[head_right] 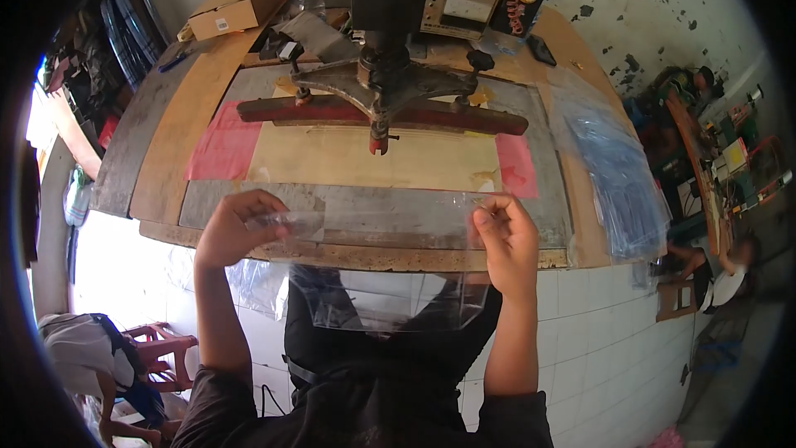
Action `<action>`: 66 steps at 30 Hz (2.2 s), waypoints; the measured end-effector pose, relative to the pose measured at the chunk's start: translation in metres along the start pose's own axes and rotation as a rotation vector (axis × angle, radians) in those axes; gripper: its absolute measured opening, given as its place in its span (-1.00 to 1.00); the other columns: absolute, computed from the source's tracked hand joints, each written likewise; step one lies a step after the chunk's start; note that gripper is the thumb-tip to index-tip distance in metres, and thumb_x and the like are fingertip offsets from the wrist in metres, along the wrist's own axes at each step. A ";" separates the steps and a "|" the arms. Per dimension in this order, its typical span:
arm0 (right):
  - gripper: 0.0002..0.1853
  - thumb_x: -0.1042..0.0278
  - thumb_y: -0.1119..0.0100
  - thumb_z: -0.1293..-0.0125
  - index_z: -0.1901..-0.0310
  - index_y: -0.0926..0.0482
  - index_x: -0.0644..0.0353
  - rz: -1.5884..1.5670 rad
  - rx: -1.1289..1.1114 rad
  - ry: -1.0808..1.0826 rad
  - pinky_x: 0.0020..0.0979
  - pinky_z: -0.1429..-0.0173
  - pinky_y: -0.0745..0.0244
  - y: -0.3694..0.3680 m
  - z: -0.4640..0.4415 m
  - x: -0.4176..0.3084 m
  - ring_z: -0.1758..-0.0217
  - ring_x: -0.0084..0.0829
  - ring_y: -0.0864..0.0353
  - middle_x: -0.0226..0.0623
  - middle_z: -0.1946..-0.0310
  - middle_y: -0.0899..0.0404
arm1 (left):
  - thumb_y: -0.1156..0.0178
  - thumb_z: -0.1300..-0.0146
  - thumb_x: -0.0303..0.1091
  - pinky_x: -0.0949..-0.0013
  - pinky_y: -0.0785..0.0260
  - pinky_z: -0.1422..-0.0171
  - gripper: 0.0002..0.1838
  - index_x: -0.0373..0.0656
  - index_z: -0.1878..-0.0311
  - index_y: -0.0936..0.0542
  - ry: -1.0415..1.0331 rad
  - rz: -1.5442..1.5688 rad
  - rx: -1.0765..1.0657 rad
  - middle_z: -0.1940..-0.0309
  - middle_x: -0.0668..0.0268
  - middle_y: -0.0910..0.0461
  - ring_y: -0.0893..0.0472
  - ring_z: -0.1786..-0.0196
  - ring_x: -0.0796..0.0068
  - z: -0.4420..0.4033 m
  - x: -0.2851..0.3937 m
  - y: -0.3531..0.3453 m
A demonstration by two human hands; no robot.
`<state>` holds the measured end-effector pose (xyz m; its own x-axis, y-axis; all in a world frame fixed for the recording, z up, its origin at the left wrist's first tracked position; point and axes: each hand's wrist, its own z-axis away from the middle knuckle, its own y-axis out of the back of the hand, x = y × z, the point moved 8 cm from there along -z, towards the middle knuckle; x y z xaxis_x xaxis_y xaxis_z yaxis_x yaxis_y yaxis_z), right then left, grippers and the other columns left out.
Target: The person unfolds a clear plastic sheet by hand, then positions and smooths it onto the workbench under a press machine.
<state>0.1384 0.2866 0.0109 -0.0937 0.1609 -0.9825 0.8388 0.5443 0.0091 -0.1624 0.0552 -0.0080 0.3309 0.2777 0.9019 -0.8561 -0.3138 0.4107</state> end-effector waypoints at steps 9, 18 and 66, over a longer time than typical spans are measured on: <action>-0.58 0.12 -0.17 -0.62 -0.23 -0.68 0.30 -0.003 -0.035 -0.099 -0.58 0.15 -0.33 0.002 -0.023 0.058 0.32 -0.66 -0.43 -0.55 0.38 -0.53 | -0.48 -0.24 -0.62 0.53 -0.58 0.05 -0.54 -0.27 -0.17 -0.55 -0.145 0.474 0.327 -0.02 0.30 -0.62 -0.68 0.13 0.62 -0.031 -0.022 -0.007; -0.74 0.32 -0.44 -0.43 0.01 -0.67 0.32 0.013 -0.171 -0.207 -0.44 0.16 -0.54 -0.009 -0.035 0.057 0.27 -0.45 -0.74 -0.30 0.26 -0.75 | -0.50 -0.26 -0.55 0.51 -0.59 0.01 -0.37 -0.29 -0.35 -0.45 -0.173 0.409 0.344 -0.02 0.23 -0.65 -0.71 0.06 0.57 -0.027 -0.027 -0.003; -0.73 0.49 -0.30 -0.50 -0.17 -0.66 0.35 -0.037 0.053 -0.087 -0.39 0.05 -0.78 0.001 -0.026 0.053 0.13 -0.58 -0.70 -0.36 0.20 -0.72 | -0.28 -0.49 -0.49 0.63 -0.20 0.31 -0.48 -0.25 -0.46 -0.44 -0.106 0.368 0.430 0.42 0.43 -0.67 -0.49 0.39 0.82 -0.030 -0.024 -0.005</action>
<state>0.1204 0.3175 -0.0360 -0.0807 0.0683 -0.9944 0.8633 0.5035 -0.0355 -0.1774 0.0770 -0.0360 0.0991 -0.0049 0.9951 -0.6909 -0.7200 0.0653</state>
